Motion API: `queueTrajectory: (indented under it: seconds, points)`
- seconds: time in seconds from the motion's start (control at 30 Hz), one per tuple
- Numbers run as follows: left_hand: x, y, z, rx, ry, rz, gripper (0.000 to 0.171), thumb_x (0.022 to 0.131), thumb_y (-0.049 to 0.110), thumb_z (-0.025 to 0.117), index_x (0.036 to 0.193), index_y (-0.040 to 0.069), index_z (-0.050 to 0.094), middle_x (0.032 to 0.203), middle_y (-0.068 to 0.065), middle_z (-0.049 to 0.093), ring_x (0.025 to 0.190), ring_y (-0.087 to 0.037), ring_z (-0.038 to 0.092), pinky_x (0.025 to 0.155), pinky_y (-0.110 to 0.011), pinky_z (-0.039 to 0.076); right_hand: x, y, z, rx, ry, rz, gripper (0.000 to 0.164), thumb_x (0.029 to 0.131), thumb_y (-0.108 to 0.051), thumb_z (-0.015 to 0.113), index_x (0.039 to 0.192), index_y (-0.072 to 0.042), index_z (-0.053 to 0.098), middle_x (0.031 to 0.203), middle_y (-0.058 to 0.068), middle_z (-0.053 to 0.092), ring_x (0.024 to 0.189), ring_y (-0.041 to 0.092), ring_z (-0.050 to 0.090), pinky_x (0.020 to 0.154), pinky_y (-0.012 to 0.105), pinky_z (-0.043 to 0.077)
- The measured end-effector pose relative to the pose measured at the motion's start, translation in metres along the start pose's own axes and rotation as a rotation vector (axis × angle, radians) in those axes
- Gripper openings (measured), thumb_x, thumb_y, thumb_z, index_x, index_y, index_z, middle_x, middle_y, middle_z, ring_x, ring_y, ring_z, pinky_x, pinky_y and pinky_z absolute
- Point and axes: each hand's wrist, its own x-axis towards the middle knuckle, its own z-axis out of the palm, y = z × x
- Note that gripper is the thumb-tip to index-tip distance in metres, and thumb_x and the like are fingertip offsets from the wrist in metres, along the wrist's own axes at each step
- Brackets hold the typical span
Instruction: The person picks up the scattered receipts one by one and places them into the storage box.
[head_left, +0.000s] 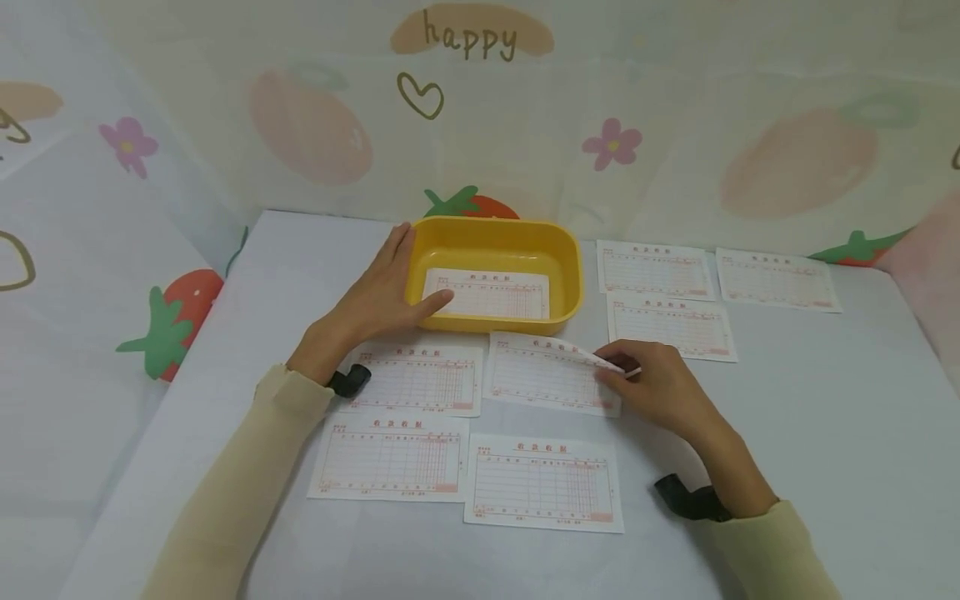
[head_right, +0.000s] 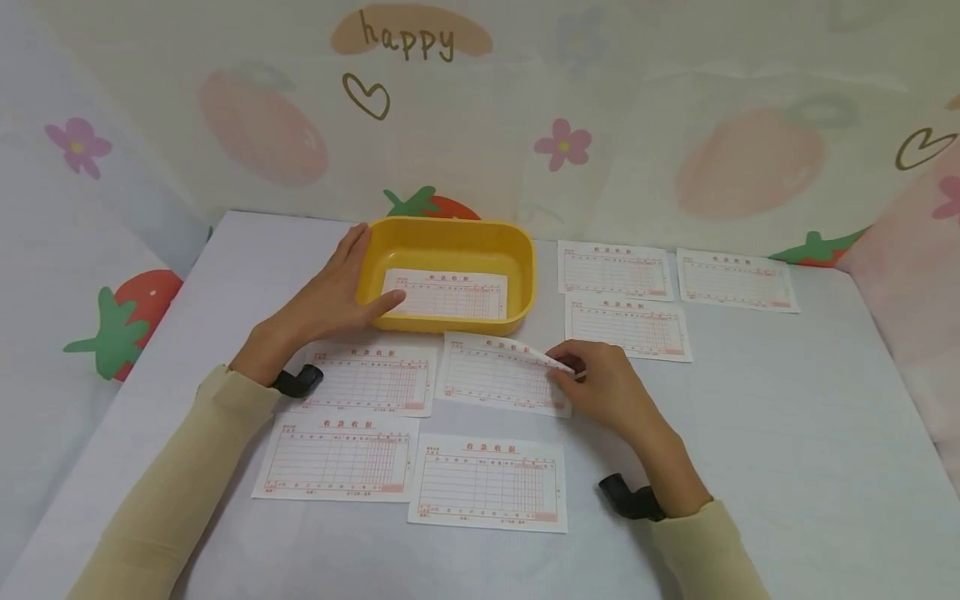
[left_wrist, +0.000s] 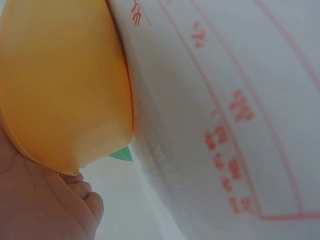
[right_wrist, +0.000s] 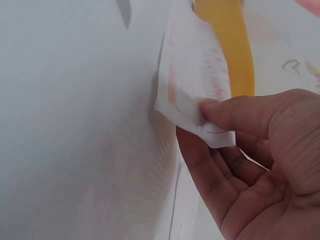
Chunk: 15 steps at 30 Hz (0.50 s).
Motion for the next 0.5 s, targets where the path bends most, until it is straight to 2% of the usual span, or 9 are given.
queueTrajectory:
  seconds: [0.23,0.4,0.5]
  points:
    - [0.0,0.0,0.0,0.009,-0.003,-0.006,0.113,0.088,0.076,0.05,0.163,0.013,-0.007,0.173,-0.008,-0.006,0.161,-0.026,0.0,0.13,-0.05,0.016,0.001,0.002,-0.009,0.032,0.0,0.007,0.017,0.094,-0.019,0.071,0.11,-0.013,0.073,0.106,0.004,0.074,0.095,0.019,0.068,0.086,0.036,0.06]
    - [0.0,0.0,0.0,0.008,-0.004,-0.004,0.113,0.089,0.075,0.05,0.163,0.012,-0.007,0.173,-0.007,-0.006,0.161,-0.025,-0.001,0.13,-0.049,0.016,0.0,0.005,-0.015,0.053,-0.008,0.014,0.015,0.094,-0.02,0.072,0.108,-0.016,0.071,0.105,0.002,0.073,0.094,0.018,0.067,0.082,0.023,0.058]
    - [0.0,0.001,0.0,0.007,-0.006,-0.004,0.113,0.089,0.075,0.05,0.163,0.012,-0.007,0.172,-0.007,-0.006,0.161,-0.025,-0.001,0.13,-0.049,0.016,-0.001,0.007,-0.017,0.056,-0.006,0.021,0.014,0.093,-0.022,0.073,0.107,-0.017,0.07,0.104,0.001,0.073,0.092,0.018,0.067,0.079,0.02,0.055]
